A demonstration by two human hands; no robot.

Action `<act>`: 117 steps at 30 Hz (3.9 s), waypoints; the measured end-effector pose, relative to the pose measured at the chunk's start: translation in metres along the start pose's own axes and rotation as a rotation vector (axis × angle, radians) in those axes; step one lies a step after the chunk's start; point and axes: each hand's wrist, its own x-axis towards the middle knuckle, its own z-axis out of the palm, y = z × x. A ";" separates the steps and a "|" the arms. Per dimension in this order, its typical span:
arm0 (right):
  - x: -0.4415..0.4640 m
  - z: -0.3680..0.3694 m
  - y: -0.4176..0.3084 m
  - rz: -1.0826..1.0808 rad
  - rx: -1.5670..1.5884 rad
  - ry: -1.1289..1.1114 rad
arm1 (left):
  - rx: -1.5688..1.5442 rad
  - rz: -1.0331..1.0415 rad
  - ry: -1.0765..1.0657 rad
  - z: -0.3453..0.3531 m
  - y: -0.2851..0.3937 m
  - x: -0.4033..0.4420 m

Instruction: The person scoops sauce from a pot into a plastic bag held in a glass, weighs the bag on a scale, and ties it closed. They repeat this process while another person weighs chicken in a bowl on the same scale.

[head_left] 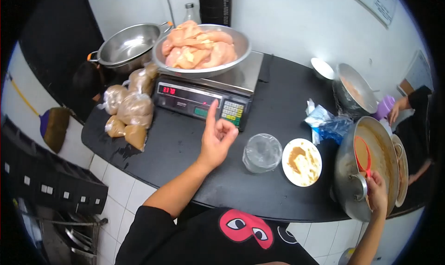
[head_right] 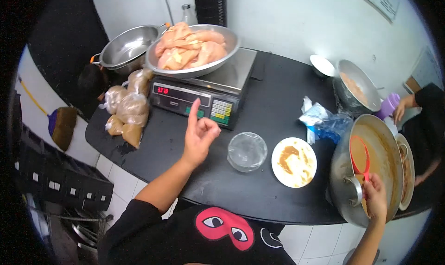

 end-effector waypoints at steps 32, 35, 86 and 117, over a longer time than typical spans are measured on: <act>-0.010 0.003 -0.014 0.004 -0.034 -0.026 | 0.317 0.250 0.154 -0.030 -0.021 0.023; -0.009 0.002 -0.013 -0.001 -0.034 -0.030 | 0.329 0.237 0.144 -0.030 -0.023 0.023; -0.011 0.004 -0.016 0.007 -0.115 0.029 | 0.477 0.082 -0.123 -0.024 -0.034 0.014; -0.013 0.005 -0.018 0.030 -0.065 0.015 | 0.414 0.042 -0.154 -0.030 -0.049 0.011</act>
